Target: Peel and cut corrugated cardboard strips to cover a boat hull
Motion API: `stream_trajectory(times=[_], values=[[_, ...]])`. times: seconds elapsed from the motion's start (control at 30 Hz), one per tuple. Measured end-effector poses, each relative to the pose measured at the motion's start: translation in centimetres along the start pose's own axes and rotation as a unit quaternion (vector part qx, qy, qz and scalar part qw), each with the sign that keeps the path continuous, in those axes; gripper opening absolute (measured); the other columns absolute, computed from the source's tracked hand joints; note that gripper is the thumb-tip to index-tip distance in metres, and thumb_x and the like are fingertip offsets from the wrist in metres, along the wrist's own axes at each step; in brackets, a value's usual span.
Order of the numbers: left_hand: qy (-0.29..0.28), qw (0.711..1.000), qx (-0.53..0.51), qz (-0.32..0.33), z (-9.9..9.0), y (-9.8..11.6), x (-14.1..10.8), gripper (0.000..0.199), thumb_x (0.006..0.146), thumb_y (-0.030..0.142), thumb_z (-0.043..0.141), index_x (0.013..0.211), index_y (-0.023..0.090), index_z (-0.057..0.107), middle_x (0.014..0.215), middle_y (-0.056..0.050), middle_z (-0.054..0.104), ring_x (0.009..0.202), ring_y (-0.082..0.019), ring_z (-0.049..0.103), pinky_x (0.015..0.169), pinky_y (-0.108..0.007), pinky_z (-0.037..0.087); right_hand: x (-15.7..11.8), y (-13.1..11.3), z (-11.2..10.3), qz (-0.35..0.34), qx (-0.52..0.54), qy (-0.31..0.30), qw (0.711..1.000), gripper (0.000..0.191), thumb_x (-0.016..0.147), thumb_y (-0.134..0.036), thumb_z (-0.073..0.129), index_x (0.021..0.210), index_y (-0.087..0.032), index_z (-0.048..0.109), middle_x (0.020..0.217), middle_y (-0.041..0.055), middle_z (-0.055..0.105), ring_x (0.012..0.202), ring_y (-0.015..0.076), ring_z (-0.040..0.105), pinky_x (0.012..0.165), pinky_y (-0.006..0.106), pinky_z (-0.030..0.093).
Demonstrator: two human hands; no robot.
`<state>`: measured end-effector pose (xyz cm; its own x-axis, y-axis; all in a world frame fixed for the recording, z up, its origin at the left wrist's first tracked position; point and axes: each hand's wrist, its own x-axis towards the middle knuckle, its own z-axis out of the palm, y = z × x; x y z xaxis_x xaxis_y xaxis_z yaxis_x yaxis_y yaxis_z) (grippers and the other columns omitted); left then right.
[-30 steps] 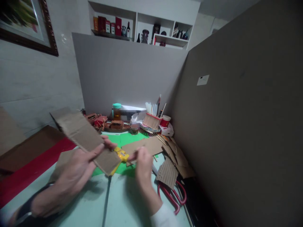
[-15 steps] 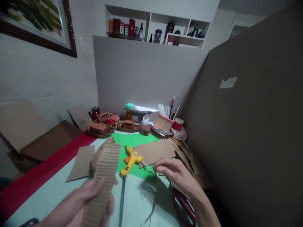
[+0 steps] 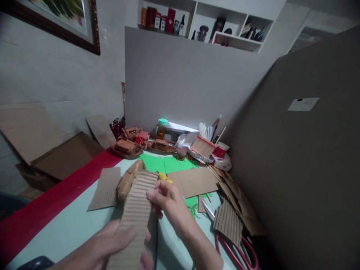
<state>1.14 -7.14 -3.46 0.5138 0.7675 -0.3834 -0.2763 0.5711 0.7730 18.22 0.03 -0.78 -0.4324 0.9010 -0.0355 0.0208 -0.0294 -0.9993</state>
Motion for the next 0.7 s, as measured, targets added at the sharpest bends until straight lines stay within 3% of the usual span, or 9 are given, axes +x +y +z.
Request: stream_trajectory(times=[0.1, 0.17, 0.23, 0.33, 0.5, 0.6, 0.7], values=[[0.053, 0.981, 0.164, 0.091, -1.7, 2.7, -1.0, 0.044, 0.077, 0.061, 0.066, 0.085, 0.018, 0.073, 0.078, -0.012, 0.080, 0.075, -0.028, 0.072, 0.065, -0.033, 0.052, 3.6, 0.5, -0.2, 0.027, -0.022, 0.021, 0.999, 0.026, 0.092, -0.034, 0.060, 0.075, -0.017, 0.052, 0.056, -0.0078, 0.045, 0.045, 0.0069, 0.042, 0.044, 0.019, 0.033], [0.114, 0.947, 0.276, 0.122, -3.6, 4.9, -0.9, 0.053, 0.084, 0.066, 0.050, 0.076, 0.018, 0.071, 0.051, -0.006, 0.069, 0.042, -0.020, 0.060, 0.041, -0.027, 0.039, 6.1, 0.8, -0.4, 0.045, -0.048, 0.036, 0.997, 0.023, 0.096, -0.033, 0.058, 0.083, -0.014, 0.058, 0.065, -0.0055, 0.054, 0.048, 0.0071, 0.049, 0.046, 0.019, 0.041], [0.161, 0.929, 0.292, 0.160, -5.6, 7.1, -0.4, 0.048, 0.087, 0.060, 0.050, 0.064, 0.019, 0.061, 0.048, -0.001, 0.062, 0.036, -0.014, 0.051, 0.039, -0.024, 0.033, 8.5, 1.2, -0.3, 0.060, -0.075, 0.053, 0.994, 0.020, 0.097, -0.033, 0.059, 0.100, -0.013, 0.063, 0.086, 0.0006, 0.064, 0.064, 0.0109, 0.061, 0.058, 0.025, 0.053], [0.204, 0.897, 0.327, 0.216, -8.0, 9.2, 1.0, 0.037, 0.089, 0.051, 0.053, 0.071, 0.019, 0.059, 0.055, 0.003, 0.058, 0.043, -0.011, 0.049, 0.044, -0.023, 0.034, 11.2, 1.8, -0.2, 0.075, -0.113, 0.079, 0.988, 0.026, 0.097, -0.032, 0.060, 0.116, -0.015, 0.061, 0.110, 0.0068, 0.066, 0.088, 0.0182, 0.067, 0.074, 0.036, 0.058], [0.223, 0.846, 0.427, 0.227, -9.1, 8.7, 3.3, 0.033, 0.092, 0.042, 0.055, 0.069, 0.019, 0.057, 0.053, 0.007, 0.051, 0.047, -0.012, 0.048, 0.049, -0.026, 0.036, 13.6, 3.1, 0.0, 0.084, -0.183, 0.101, 0.974, 0.029, 0.096, -0.032, 0.061, 0.120, -0.016, 0.060, 0.117, 0.0081, 0.064, 0.096, 0.0210, 0.066, 0.081, 0.040, 0.057], [0.258, 0.805, 0.484, 0.226, -9.4, 7.6, 4.3, 0.023, 0.089, 0.040, 0.062, 0.082, 0.018, 0.061, 0.064, 0.005, 0.055, 0.058, -0.014, 0.054, 0.057, -0.029, 0.042, 14.0, 3.9, 0.0, 0.081, -0.226, 0.108, 0.965, 0.029, 0.096, -0.032, 0.061, 0.120, -0.015, 0.060, 0.118, 0.0081, 0.064, 0.097, 0.0217, 0.066, 0.082, 0.041, 0.057], [0.270, 0.784, 0.516, 0.215, -9.7, 7.0, 4.8, 0.023, 0.088, 0.040, 0.064, 0.094, 0.018, 0.061, 0.070, 0.004, 0.056, 0.062, -0.015, 0.055, 0.060, -0.031, 0.044, 13.9, 4.4, 0.0, 0.074, -0.260, 0.113, 0.956, 0.029, 0.096, -0.032, 0.061, 0.120, -0.015, 0.060, 0.119, 0.0083, 0.064, 0.100, 0.0225, 0.066, 0.084, 0.042, 0.056]])
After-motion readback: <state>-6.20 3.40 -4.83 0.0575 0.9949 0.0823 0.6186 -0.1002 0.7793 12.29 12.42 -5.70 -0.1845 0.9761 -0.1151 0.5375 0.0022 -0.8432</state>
